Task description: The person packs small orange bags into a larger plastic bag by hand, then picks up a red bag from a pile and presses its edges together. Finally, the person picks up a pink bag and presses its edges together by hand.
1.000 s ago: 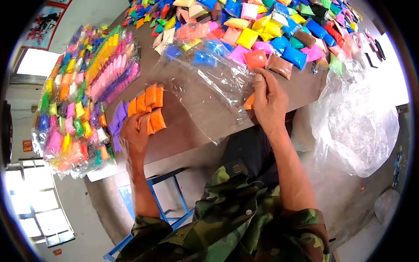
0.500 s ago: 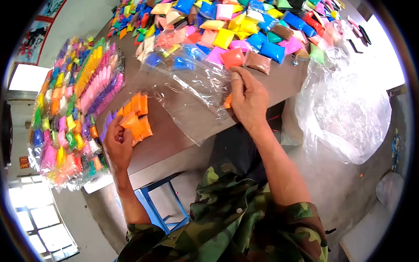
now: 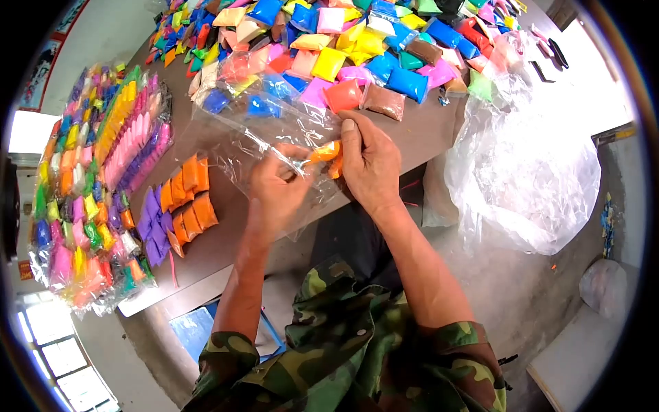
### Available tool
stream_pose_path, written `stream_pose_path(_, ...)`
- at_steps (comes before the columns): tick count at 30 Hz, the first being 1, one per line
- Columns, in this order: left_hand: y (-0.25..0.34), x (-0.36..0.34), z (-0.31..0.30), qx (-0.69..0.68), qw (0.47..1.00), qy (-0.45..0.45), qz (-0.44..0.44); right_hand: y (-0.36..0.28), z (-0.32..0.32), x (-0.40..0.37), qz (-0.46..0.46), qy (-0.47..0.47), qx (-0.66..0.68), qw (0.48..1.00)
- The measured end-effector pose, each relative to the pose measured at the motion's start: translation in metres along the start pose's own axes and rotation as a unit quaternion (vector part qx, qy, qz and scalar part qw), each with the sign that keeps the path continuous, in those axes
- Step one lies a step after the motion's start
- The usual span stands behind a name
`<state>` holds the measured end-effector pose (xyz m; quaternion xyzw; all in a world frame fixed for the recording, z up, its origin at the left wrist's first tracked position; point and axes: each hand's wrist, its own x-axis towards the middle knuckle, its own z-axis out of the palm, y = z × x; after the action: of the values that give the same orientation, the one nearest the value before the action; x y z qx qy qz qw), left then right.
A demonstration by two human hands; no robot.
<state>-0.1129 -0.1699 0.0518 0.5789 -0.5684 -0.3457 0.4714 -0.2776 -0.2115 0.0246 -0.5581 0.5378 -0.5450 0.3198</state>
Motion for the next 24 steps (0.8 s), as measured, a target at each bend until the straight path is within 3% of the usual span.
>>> stream_pose_path(2, 0.009, 0.003, 0.006, 0.077, 0.996, -0.038, 0.025, 0.001, 0.001, 0.001, -0.005, 0.007, 0.006, 1.0)
stream_pose_path(4, 0.014, 0.004, 0.008, 0.14, 0.988, -0.059, -0.024, -0.002, -0.002, 0.0, 0.025, -0.008, 0.026, 0.999)
stream_pose_path(6, 0.004, 0.004, 0.011, 0.098, 0.991, -0.035, 0.08, -0.004, -0.002, 0.001, 0.014, -0.007, 0.019, 1.0)
stream_pose_path(10, 0.001, 0.009, 0.006, 0.163, 0.976, -0.051, 0.134, 0.0, 0.0, 0.001, -0.027, -0.003, -0.024, 0.999)
stream_pose_path(12, 0.007, 0.009, 0.001, 0.255, 0.951, -0.1, 0.141, 0.002, 0.0, 0.002, -0.036, 0.005, -0.03, 0.999)
stream_pose_path(15, -0.001, 0.002, -0.011, 0.226, 0.95, -0.067, 0.206, -0.002, 0.001, 0.001, -0.025, 0.008, -0.021, 0.999)
stream_pose_path(19, 0.018, -0.022, -0.056, 0.327, 0.927, 0.043, 0.178, 0.001, 0.001, 0.0, -0.022, 0.008, -0.023, 0.999)
stream_pose_path(21, 0.013, -0.039, -0.094, 0.376, 0.919, 0.088, 0.078, 0.003, 0.003, 0.0, -0.022, 0.009, -0.011, 1.0)
stream_pose_path(23, 0.014, -0.05, -0.13, 0.495, 0.86, 0.118, 0.035, 0.003, 0.002, 0.001, -0.028, 0.007, -0.031, 0.999)
stream_pose_path(24, 0.013, -0.051, -0.138, 0.496, 0.86, 0.118, 0.034, 0.004, 0.002, 0.0, -0.028, 0.005, -0.03, 0.999)
